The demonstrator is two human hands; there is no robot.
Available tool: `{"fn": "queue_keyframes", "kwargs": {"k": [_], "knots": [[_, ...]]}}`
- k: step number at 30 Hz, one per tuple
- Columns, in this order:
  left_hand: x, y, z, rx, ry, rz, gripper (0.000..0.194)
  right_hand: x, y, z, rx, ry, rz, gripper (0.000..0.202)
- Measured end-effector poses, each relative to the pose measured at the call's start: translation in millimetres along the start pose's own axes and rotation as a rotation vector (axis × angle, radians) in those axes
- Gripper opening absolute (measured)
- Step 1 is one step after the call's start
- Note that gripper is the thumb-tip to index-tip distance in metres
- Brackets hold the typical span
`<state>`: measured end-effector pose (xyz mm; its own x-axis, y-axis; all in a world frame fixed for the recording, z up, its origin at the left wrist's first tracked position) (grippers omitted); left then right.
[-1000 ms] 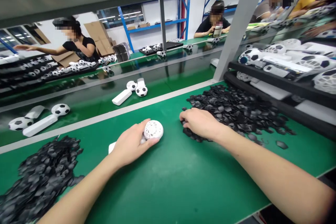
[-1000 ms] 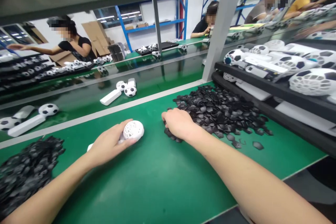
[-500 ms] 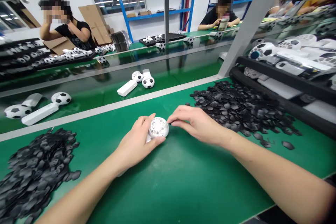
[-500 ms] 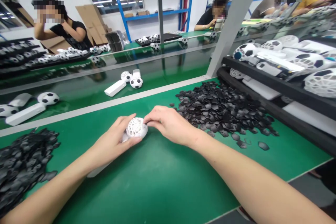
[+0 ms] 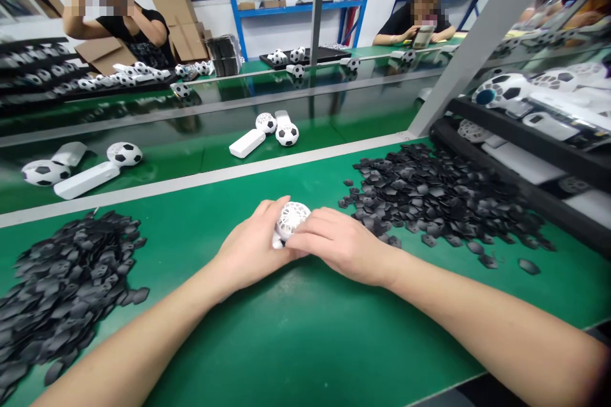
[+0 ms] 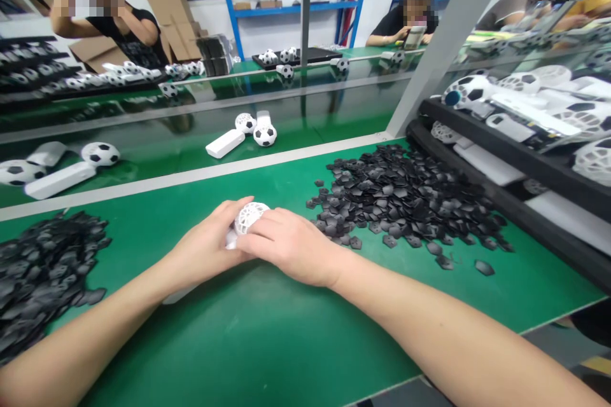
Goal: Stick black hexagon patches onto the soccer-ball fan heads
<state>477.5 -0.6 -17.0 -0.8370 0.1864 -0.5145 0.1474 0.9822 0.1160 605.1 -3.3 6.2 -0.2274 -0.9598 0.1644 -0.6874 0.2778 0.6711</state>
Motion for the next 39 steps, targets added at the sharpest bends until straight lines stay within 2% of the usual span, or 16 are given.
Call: {"fn": "queue_keyframes", "kwargs": {"k": [3,6,9,13,19,24,29,31,34,35,39], "knots": [[-2.3,-0.6,-1.4,-0.01,0.021,-0.011,0.065,-17.2,-3.6,-1.2,-0.109,0.153,0.229,0.01],[-3.4,-0.6,-2.2,-0.01,0.006,-0.013,0.061,-34.7,-10.9,-0.7,-0.118,0.254,0.468,0.032],[-3.4,0.2,-2.8,-0.008,-0.018,-0.016,0.06,-41.3,-15.0,3.0,-0.045,0.368,0.605,0.04],[-5.3,1.6,-3.6,-0.007,-0.029,-0.01,0.057,-37.2,-13.4,6.2,0.024,0.436,0.633,0.035],[-7.2,3.9,-3.8,-0.015,-0.004,0.01,0.048,-33.3,-12.8,4.2,0.008,0.38,0.634,0.034],[-4.2,5.1,-3.2,-0.026,-0.001,0.028,0.052,-29.5,-13.0,3.8,0.002,0.366,0.616,0.033],[-6.6,1.6,-2.5,-0.039,0.05,0.033,0.053,-43.8,-11.6,3.9,0.009,0.371,0.627,0.033],[-7.2,0.3,-1.5,-0.029,0.078,0.035,0.056,-63.8,-12.3,-3.3,0.017,0.228,0.632,0.023],[-7.5,0.2,-2.0,-0.002,0.104,0.094,0.06,-100.9,-20.9,-21.1,0.077,-0.281,0.692,0.017],[-7.6,0.7,-3.1,0.005,0.116,0.132,0.059,-110.0,-24.6,-24.8,0.108,-0.369,0.709,0.016],[-4.6,3.7,-10.8,-0.009,0.211,0.27,0.06,-124.1,-34.4,-25.2,0.203,-0.448,0.74,0.014]]}}
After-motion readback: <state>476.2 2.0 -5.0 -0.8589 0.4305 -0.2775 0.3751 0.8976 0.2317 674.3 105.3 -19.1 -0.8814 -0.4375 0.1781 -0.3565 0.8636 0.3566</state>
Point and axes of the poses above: each hand's wrist, its own y-axis towards the middle knuckle, its own z-axis out of the palm, x = y × z, the point moved 5 cm from there along y, towards the middle knuckle, and after that the axes turned 10 degrees about -x, right-handed, at the moved point
